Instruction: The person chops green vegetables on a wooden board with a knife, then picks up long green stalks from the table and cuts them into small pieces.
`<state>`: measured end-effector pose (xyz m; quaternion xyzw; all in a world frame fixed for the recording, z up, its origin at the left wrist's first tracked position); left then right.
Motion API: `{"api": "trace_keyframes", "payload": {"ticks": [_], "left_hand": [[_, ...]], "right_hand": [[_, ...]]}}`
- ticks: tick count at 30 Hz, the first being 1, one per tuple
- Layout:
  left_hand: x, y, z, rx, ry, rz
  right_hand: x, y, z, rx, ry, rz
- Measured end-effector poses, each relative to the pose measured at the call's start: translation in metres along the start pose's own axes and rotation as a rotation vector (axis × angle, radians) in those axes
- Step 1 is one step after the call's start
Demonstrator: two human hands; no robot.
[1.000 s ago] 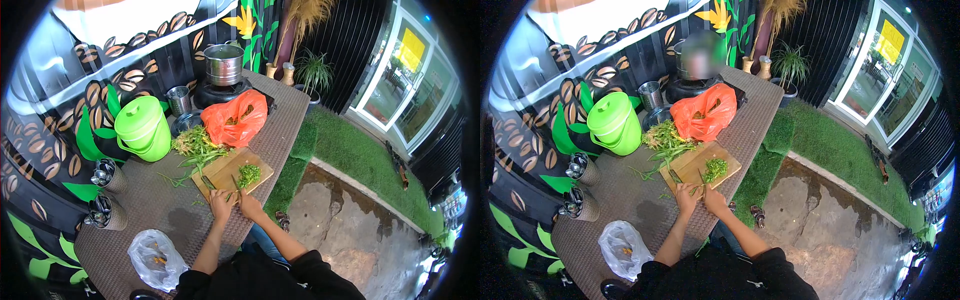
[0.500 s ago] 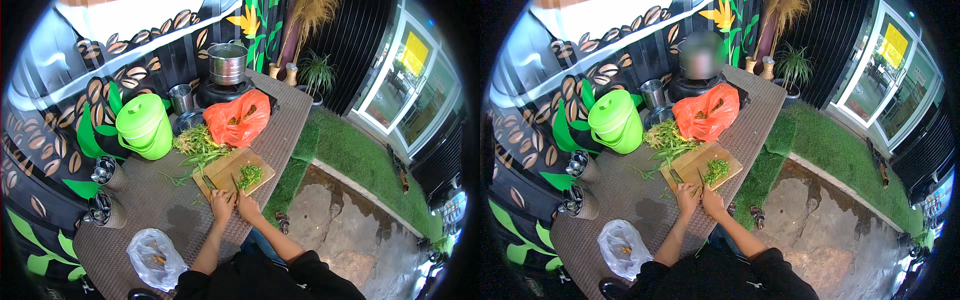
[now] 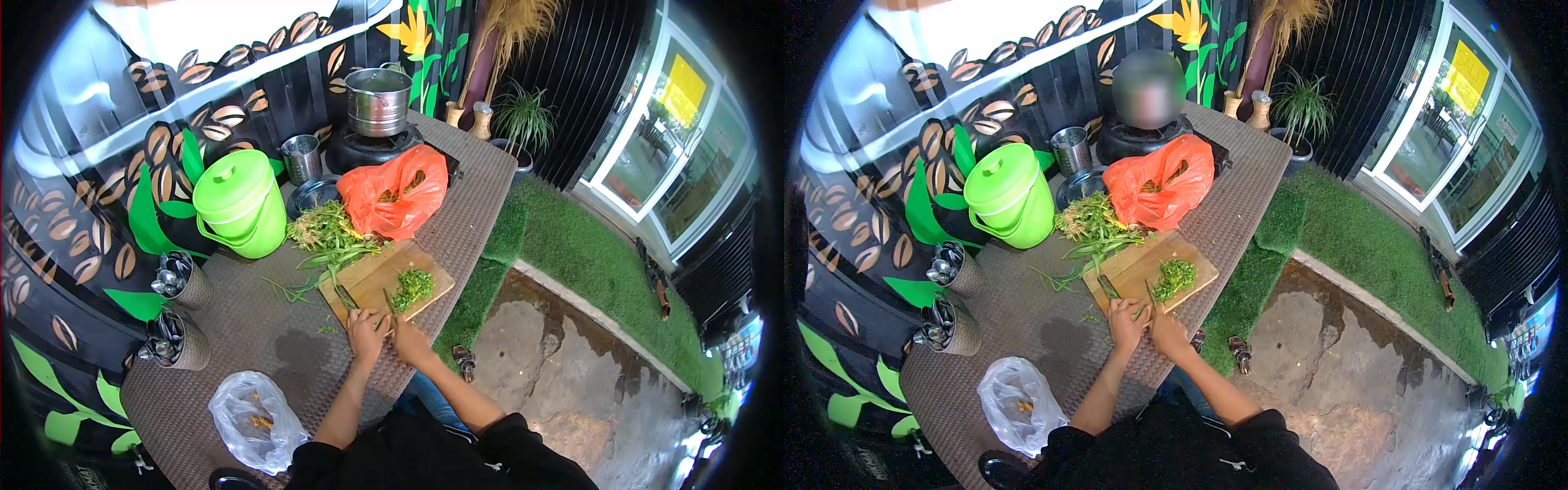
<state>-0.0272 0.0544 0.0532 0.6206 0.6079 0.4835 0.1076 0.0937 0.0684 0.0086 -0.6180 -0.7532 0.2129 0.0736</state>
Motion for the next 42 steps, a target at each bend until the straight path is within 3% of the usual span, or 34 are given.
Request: {"api": "trace_keyframes", "payload": {"ticks": [14, 21, 24, 33, 38, 42], "left_hand": [[-0.001, -0.002, 0.002, 0.001, -0.012, -0.021], [-0.002, -0.005, 0.002, -0.011, 0.006, -0.008], [-0.002, -0.004, 0.003, -0.011, 0.0, -0.003], [-0.006, -0.001, 0.005, -0.007, -0.004, 0.041], [-0.006, -0.001, 0.003, -0.007, 0.025, 0.061], [-0.006, -0.003, 0.002, -0.011, 0.016, 0.039]], "right_hand": [[0.006, 0.0, 0.01, -0.032, -0.011, 0.062], [0.006, -0.004, 0.001, 0.058, -0.033, -0.041], [-0.001, -0.006, 0.007, 0.001, 0.022, 0.048], [0.016, 0.001, -0.005, 0.056, -0.125, -0.059], [-0.002, -0.008, 0.014, -0.049, -0.041, 0.095], [0.015, -0.005, 0.004, 0.038, -0.009, -0.056]]}}
Point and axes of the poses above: each hand's wrist, its own x-axis towards the middle knuckle, its own z-axis out of the palm, y = z × x, the point moved 8 cm from there along x, towards the middle knuckle, and after that the axes turned 8 degrees about -x, right-handed, at the moved point
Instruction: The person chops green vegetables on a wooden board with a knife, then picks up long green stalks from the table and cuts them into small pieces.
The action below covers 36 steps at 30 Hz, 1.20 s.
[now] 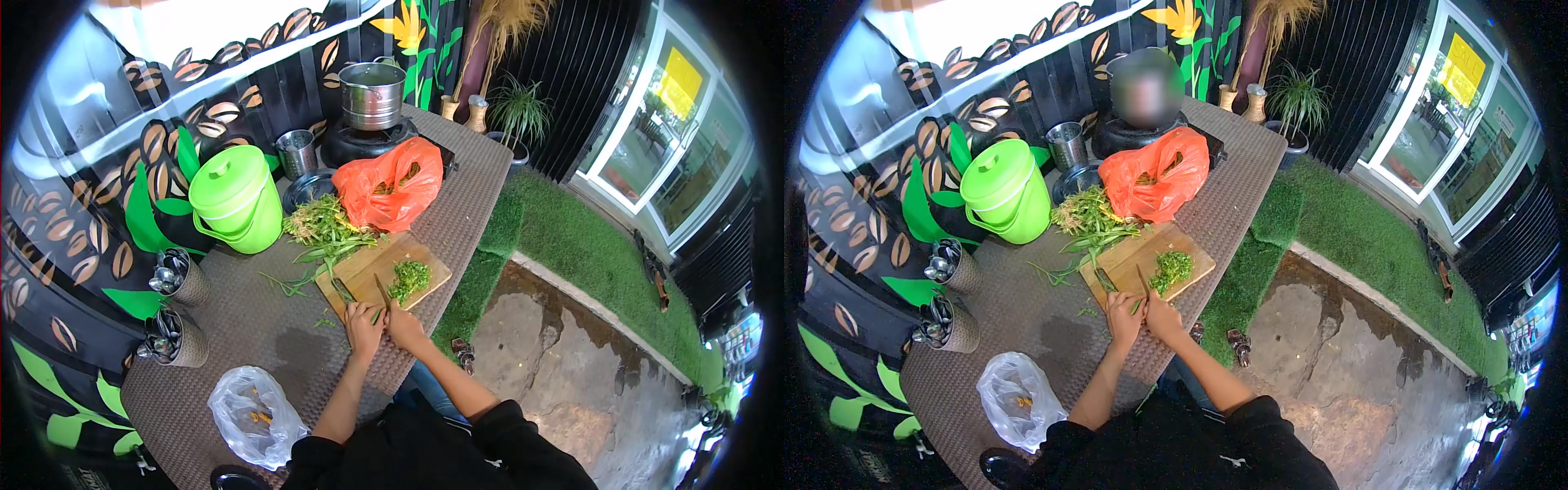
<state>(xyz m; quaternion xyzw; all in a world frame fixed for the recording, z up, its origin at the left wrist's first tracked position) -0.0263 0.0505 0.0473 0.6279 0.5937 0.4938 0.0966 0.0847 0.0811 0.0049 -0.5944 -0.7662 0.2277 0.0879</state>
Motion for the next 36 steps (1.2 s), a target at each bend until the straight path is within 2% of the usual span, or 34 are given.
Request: {"api": "trace_keyframes", "payload": {"ticks": [3, 4, 6, 9, 11, 16, 20, 26, 28, 30, 33, 35, 36], "left_hand": [[0.0, -0.002, -0.001, -0.067, 0.009, -0.011], [-0.001, -0.009, -0.001, -0.099, 0.027, -0.082], [-0.003, -0.016, 0.0, -0.134, 0.048, -0.151], [-0.006, -0.012, -0.003, -0.106, 0.075, -0.105], [-0.007, 0.002, -0.005, -0.047, 0.048, 0.037], [-0.009, -0.005, -0.004, -0.098, 0.049, -0.002], [-0.009, -0.005, -0.005, -0.093, 0.065, -0.03], [-0.006, -0.005, -0.003, -0.099, 0.049, -0.051], [-0.008, -0.008, -0.003, -0.125, 0.047, -0.058], [-0.009, -0.011, -0.003, -0.148, 0.035, -0.061], [-0.013, -0.01, -0.002, -0.071, 0.009, -0.04], [-0.014, 0.001, -0.003, 0.036, 0.006, 0.09], [-0.013, 0.001, -0.004, 0.037, 0.011, 0.093]], "right_hand": [[0.0, 0.007, -0.001, -0.026, -0.046, 0.005], [-0.006, 0.005, 0.001, -0.028, -0.046, 0.005], [-0.019, 0.0, -0.001, -0.069, 0.049, 0.052], [-0.014, -0.002, 0.006, -0.052, -0.019, 0.099], [-0.003, 0.001, 0.0, -0.044, -0.033, 0.051], [-0.011, -0.001, -0.002, -0.018, -0.049, 0.001], [-0.025, -0.007, 0.005, -0.065, -0.019, 0.144], [-0.004, -0.005, -0.001, 0.044, 0.032, -0.041], [-0.021, -0.007, -0.002, -0.079, 0.044, 0.056], [-0.024, -0.015, 0.006, -0.078, 0.042, 0.083], [-0.014, -0.011, 0.006, -0.048, 0.015, 0.103], [-0.006, -0.008, 0.003, -0.014, -0.002, 0.093], [-0.004, -0.005, -0.001, -0.004, -0.024, 0.06]]}}
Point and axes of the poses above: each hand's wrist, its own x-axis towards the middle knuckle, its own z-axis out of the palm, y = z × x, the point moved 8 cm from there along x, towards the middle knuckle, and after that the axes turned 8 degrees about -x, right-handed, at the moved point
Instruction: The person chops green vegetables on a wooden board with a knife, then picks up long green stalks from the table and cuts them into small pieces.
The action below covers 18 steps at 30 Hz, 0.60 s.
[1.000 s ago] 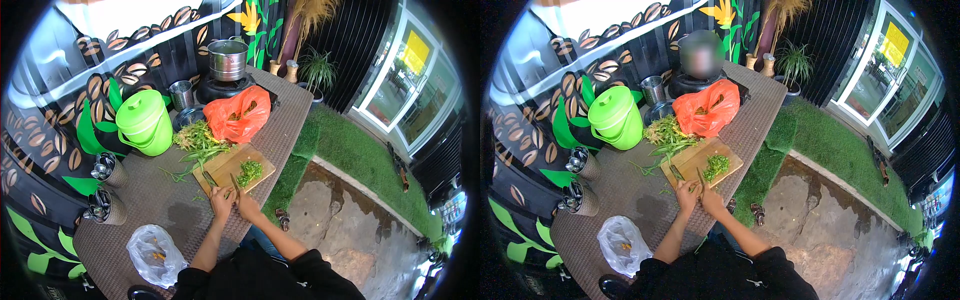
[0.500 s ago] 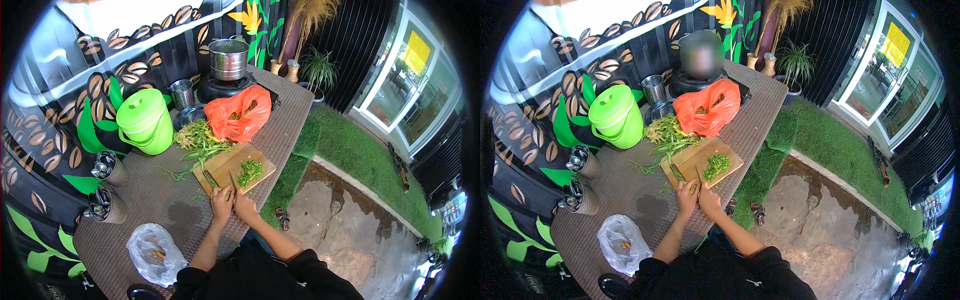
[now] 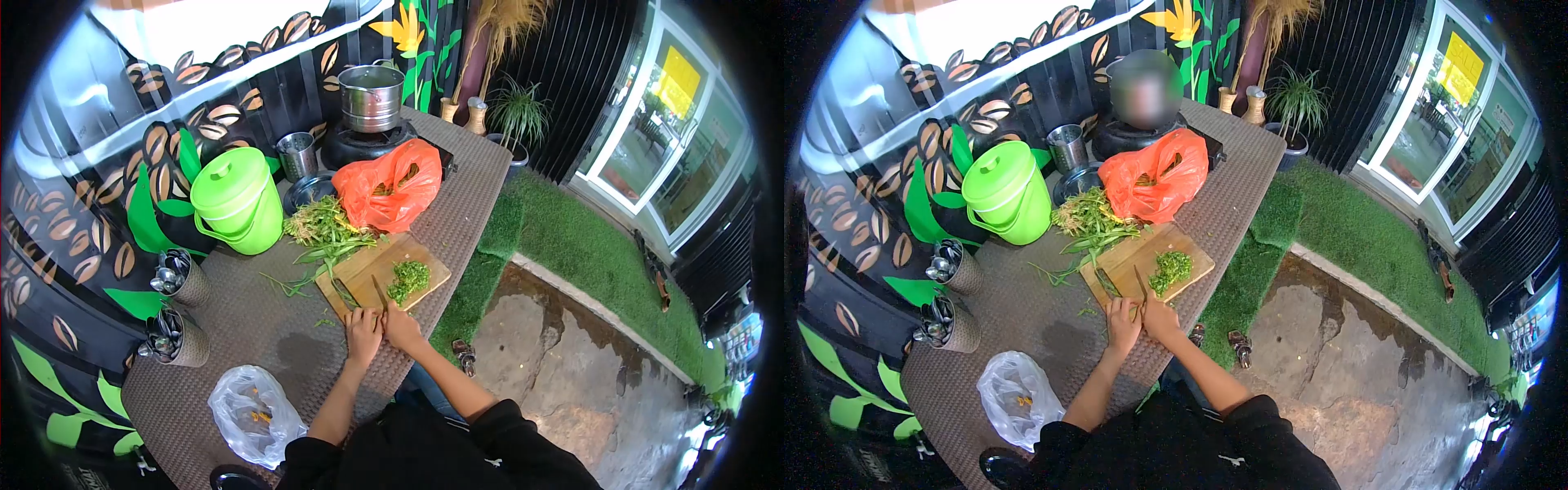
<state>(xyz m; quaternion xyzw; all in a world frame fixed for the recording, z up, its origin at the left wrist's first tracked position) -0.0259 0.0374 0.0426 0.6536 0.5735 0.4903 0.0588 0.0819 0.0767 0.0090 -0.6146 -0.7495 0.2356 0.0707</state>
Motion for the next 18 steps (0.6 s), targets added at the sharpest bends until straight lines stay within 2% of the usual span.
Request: {"api": "trace_keyframes", "payload": {"ticks": [2, 6, 8, 10, 15, 18], "left_hand": [[0.0, -0.005, -0.003, -0.064, 0.042, -0.045], [0.008, -0.011, -0.003, -0.108, 0.014, -0.112], [0.007, -0.038, 0.012, -0.458, -0.035, -0.423], [0.011, -0.034, 0.003, -0.426, 0.004, -0.419], [0.008, -0.029, 0.001, -0.407, 0.08, -0.378], [0.001, -0.02, -0.002, -0.286, 0.063, -0.273]], "right_hand": [[0.001, -0.001, -0.002, 0.008, -0.018, -0.035], [-0.024, -0.004, 0.01, -0.106, 0.015, 0.043], [-0.026, -0.007, 0.013, -0.152, 0.042, 0.049], [-0.027, -0.008, 0.012, -0.126, -0.025, 0.099], [-0.009, -0.003, 0.006, -0.068, -0.005, 0.058], [-0.021, -0.004, 0.007, -0.059, -0.025, 0.019]]}}
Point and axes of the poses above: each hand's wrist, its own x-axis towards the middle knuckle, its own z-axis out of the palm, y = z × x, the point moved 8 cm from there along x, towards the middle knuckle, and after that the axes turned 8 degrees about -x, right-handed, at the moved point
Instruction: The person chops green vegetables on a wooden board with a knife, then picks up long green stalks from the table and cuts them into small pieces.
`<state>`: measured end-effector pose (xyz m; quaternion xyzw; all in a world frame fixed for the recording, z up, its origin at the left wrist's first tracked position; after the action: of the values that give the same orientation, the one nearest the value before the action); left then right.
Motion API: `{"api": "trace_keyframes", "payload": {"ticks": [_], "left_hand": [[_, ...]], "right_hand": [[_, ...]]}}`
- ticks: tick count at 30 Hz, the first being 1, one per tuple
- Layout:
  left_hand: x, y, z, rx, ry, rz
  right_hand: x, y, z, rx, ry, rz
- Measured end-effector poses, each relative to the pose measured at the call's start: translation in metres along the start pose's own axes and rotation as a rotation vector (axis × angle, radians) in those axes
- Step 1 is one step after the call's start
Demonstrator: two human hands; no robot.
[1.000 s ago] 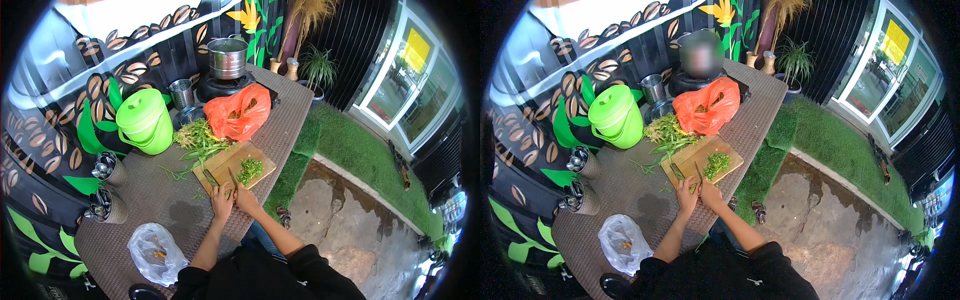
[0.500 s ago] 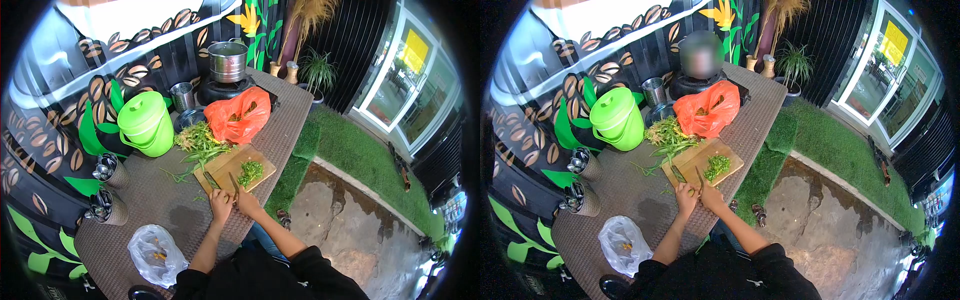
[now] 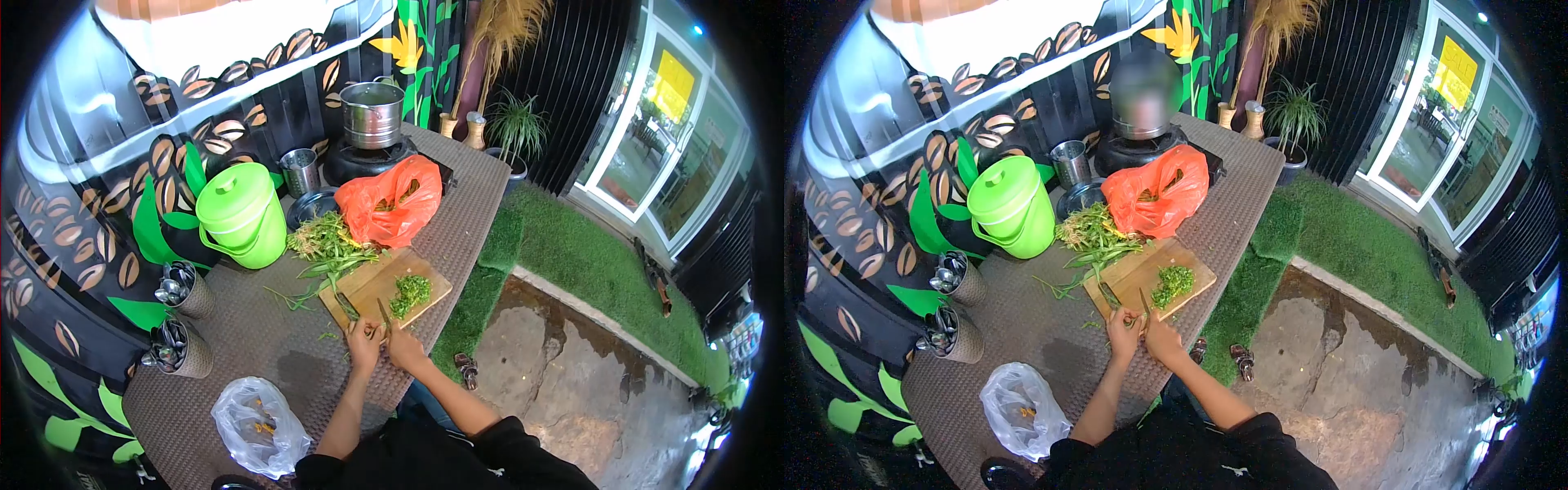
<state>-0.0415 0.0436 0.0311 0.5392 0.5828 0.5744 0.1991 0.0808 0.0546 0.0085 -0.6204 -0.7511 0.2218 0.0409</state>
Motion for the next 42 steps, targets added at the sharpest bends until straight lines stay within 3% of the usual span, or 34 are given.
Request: {"api": "trace_keyframes", "payload": {"ticks": [6, 9, 19, 21, 24, 26, 30, 33, 35, 42], "left_hand": [[-0.005, 0.0, 0.0, 0.112, 0.015, 0.063], [-0.004, 0.009, -0.002, 0.151, 0.008, 0.082], [-0.002, 0.008, -0.003, 0.089, 0.001, 0.058], [-0.001, 0.009, -0.005, 0.085, 0.012, 0.084], [0.009, -0.01, 0.002, -0.017, -0.134, 0.021], [0.016, -0.021, 0.014, -0.13, -0.244, -0.126], [0.024, -0.019, 0.019, -0.115, -0.209, -0.125], [0.022, -0.011, 0.014, 0.128, -0.155, -0.146], [0.02, -0.008, 0.013, 0.182, -0.094, 0.029], [0.015, 0.016, 0.009, 0.236, -0.056, 0.169]], "right_hand": [[-0.004, 0.002, 0.017, -0.014, 0.017, 0.077], [0.012, 0.001, 0.001, 0.042, 0.077, -0.024], [-0.003, 0.003, 0.02, -0.006, 0.064, 0.051], [0.007, -0.002, 0.011, -0.084, 0.163, -0.034], [0.014, 0.012, 0.008, -0.104, 0.098, -0.017], [0.016, 0.023, 0.002, -0.093, 0.078, -0.03], [0.021, 0.023, -0.009, -0.048, 0.009, -0.066], [0.022, 0.022, -0.011, 0.008, -0.019, -0.073], [0.021, 0.024, -0.012, 0.004, -0.009, -0.094], [0.011, 0.014, 0.005, -0.189, 0.154, -0.06]]}}
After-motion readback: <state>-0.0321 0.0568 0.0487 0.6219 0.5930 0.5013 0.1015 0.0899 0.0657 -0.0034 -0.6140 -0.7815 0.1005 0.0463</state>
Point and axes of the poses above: each hand's wrist, its own x-axis towards the middle knuckle, its own z-axis out of the palm, y = z × x, the point moved 8 cm from there along x, towards the middle knuckle, and after that the axes turned 8 degrees about -x, right-handed, at the moved point
